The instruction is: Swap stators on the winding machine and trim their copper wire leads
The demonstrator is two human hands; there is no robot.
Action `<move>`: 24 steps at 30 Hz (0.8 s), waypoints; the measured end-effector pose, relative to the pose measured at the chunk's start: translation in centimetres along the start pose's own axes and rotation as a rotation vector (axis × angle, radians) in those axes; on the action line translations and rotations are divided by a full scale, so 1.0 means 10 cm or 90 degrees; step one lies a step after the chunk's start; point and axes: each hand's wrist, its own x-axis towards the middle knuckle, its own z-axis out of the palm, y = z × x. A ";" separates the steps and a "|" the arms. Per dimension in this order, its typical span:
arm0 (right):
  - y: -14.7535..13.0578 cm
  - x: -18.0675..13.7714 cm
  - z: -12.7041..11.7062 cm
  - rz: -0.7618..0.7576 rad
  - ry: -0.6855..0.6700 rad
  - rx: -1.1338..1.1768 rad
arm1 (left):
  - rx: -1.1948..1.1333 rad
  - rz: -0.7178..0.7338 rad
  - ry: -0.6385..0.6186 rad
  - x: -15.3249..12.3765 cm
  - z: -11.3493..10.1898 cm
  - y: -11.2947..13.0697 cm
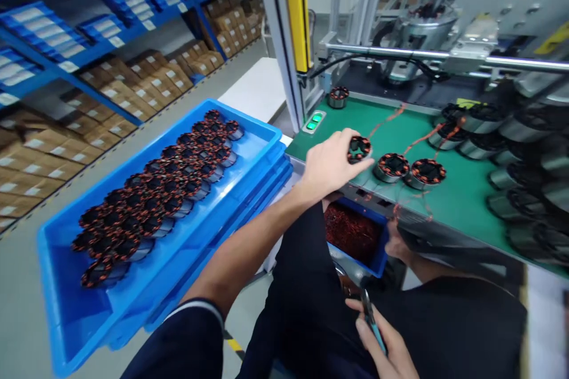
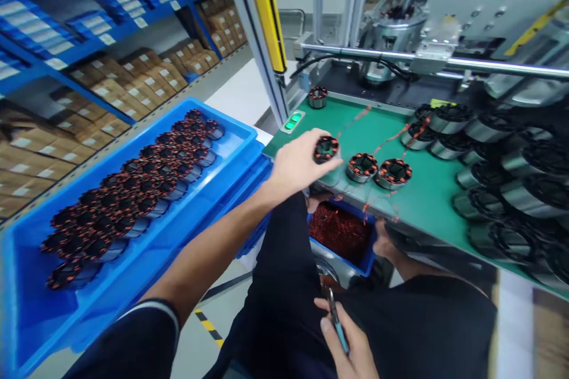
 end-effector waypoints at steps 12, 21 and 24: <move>-1.46 0.25 -0.60 -0.427 0.276 -0.031 | -0.576 0.107 -0.206 -1.60 0.01 0.21; -1.33 0.40 -0.50 -0.347 0.163 0.163 | -0.647 0.158 -0.172 -1.69 0.18 0.20; -1.29 0.36 -0.44 -0.349 0.180 0.181 | -0.776 0.060 -0.211 -1.73 0.27 0.28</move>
